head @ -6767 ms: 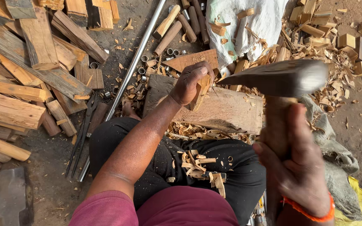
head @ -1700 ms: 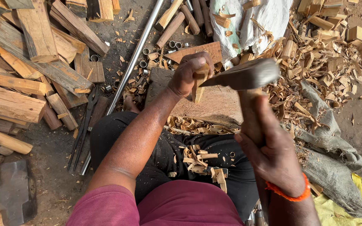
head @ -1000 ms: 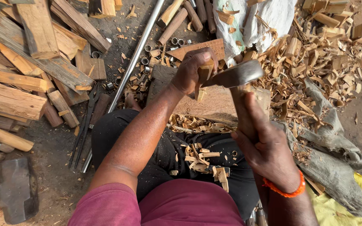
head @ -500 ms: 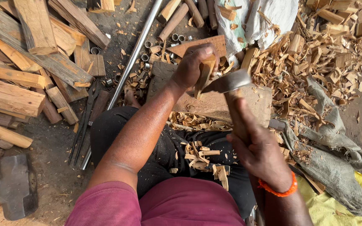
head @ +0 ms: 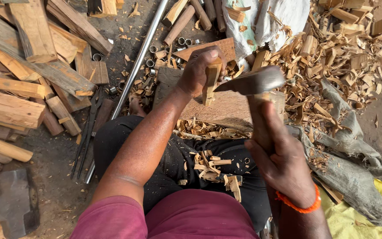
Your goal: The person sits on the ground and uses a hammer and chisel to carve a small wooden block. They repeatedly strike the chisel to remove wood shavings, occasionally rotating the block to work on different sides. The workspace is cluttered with wood scraps and tools.
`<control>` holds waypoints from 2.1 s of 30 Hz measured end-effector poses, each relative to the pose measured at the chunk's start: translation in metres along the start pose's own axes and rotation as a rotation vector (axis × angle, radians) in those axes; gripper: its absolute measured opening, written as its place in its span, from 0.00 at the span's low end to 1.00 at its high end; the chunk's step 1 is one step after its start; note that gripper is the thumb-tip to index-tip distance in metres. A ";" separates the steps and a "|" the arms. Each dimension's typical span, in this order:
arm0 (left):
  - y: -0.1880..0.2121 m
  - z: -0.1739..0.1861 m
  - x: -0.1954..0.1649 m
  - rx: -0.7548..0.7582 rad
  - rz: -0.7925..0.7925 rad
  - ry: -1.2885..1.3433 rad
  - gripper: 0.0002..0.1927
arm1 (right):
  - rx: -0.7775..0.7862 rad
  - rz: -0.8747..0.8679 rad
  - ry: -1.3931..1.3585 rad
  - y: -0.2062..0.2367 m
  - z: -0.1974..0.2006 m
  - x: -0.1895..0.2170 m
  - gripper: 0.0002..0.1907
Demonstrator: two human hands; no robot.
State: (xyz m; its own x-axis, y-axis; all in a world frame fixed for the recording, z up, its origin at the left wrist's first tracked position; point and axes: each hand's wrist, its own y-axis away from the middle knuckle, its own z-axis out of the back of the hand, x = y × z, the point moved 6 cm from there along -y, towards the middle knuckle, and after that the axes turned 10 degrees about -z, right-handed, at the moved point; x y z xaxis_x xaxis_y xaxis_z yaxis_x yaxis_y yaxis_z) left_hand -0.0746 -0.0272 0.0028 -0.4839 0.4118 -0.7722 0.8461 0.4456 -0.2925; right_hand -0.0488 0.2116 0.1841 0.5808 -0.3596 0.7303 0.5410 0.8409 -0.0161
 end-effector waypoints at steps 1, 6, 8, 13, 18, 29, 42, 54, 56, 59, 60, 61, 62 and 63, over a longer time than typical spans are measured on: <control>0.000 0.000 0.001 -0.005 -0.014 0.017 0.24 | -0.021 -0.009 -0.050 0.006 0.010 0.003 0.48; -0.001 -0.002 0.001 -0.020 -0.039 0.059 0.23 | -0.001 -0.038 0.044 -0.007 0.001 0.012 0.48; 0.000 -0.002 0.000 -0.037 -0.048 -0.023 0.24 | 0.043 0.077 0.077 -0.019 -0.023 0.016 0.49; 0.001 0.001 0.000 -0.075 0.010 0.014 0.22 | 0.083 -0.105 0.023 -0.016 -0.017 0.002 0.48; -0.002 -0.001 0.007 -0.018 0.005 0.108 0.22 | -0.058 0.062 0.102 -0.002 0.007 0.016 0.48; -0.003 0.001 -0.004 -0.089 -0.027 0.015 0.18 | 0.118 -0.250 0.014 0.002 -0.048 -0.055 0.49; 0.002 -0.015 -0.014 0.080 -0.062 0.088 0.16 | -0.100 0.002 -0.068 0.004 0.027 0.022 0.50; -0.002 -0.012 -0.005 0.043 -0.059 0.066 0.14 | -0.019 -0.087 -0.053 0.003 0.011 0.000 0.48; 0.000 -0.013 -0.009 0.056 -0.089 0.091 0.14 | -0.079 -0.058 0.028 0.006 0.022 0.004 0.49; 0.001 -0.012 -0.014 0.048 -0.085 0.048 0.15 | -0.026 -0.030 0.046 -0.002 0.003 -0.002 0.49; 0.001 -0.011 -0.015 0.046 -0.081 0.023 0.15 | 0.010 -0.019 0.039 -0.007 -0.009 -0.006 0.49; 0.001 -0.011 -0.016 0.041 -0.086 0.054 0.15 | 0.062 -0.029 0.040 -0.010 -0.022 -0.012 0.50; 0.000 -0.012 -0.016 0.036 -0.091 0.082 0.15 | 0.114 -0.039 0.038 -0.014 -0.033 -0.017 0.50; -0.001 -0.011 -0.017 0.030 -0.096 0.111 0.15 | 0.167 -0.050 0.036 -0.015 -0.040 -0.021 0.51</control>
State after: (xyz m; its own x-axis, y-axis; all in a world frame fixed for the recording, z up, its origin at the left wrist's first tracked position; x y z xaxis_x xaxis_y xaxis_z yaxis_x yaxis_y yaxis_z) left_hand -0.0693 -0.0256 0.0225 -0.5830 0.4546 -0.6734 0.8003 0.4642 -0.3795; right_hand -0.0441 0.1905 0.1418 0.5789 -0.4146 0.7021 0.4627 0.8761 0.1359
